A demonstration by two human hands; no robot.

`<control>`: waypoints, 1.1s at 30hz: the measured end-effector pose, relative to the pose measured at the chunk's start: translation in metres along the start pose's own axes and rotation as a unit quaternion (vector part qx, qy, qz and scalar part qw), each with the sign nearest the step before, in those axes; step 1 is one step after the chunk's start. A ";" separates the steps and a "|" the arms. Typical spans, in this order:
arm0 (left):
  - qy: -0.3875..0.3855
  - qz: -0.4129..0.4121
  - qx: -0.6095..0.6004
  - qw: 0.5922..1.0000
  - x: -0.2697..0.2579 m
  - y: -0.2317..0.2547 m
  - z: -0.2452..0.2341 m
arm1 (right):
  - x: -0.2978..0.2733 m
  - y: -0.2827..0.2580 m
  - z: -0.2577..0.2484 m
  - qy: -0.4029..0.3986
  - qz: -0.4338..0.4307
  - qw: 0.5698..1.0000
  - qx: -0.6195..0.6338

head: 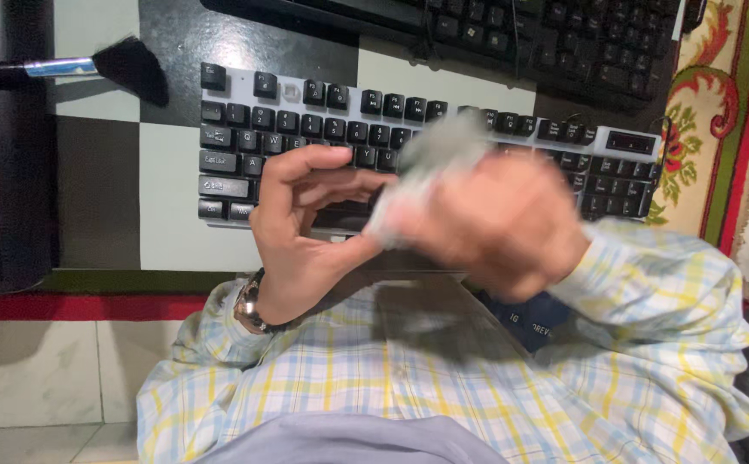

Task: The person sits on the floor and cleans a computer keyboard. They use a cloth to wipe the keys and the keyboard surface, and occasionally use a small tool to remove debris from between the keys. The person also removes individual keycaps to clean them separately before placing them back.

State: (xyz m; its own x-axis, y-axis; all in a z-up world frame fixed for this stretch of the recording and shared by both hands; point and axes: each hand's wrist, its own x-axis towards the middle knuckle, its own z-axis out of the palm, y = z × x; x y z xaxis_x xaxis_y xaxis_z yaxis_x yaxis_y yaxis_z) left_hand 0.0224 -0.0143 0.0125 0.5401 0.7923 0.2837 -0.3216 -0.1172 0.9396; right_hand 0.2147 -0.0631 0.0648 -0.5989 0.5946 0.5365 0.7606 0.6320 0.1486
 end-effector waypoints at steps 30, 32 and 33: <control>0.034 -0.027 -0.197 0.979 0.002 -0.011 0.005 | 0.014 -0.003 -0.019 -0.024 0.135 0.990 0.019; 0.033 -0.021 -0.218 0.975 0.004 -0.013 0.007 | 0.005 -0.008 -0.038 -0.077 0.200 0.977 0.015; 0.036 -0.026 -0.220 0.974 0.005 -0.014 0.008 | 0.003 -0.016 -0.027 -0.019 0.210 0.977 0.038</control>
State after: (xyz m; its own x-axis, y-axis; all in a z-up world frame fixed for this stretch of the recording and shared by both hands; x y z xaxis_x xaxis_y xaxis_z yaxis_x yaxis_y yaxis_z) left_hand 0.0360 -0.0134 0.0023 0.5131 0.8325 0.2090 -0.6065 0.1794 0.7746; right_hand 0.2081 -0.0848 0.0862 -0.2481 0.8267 0.5050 0.9213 0.3625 -0.1409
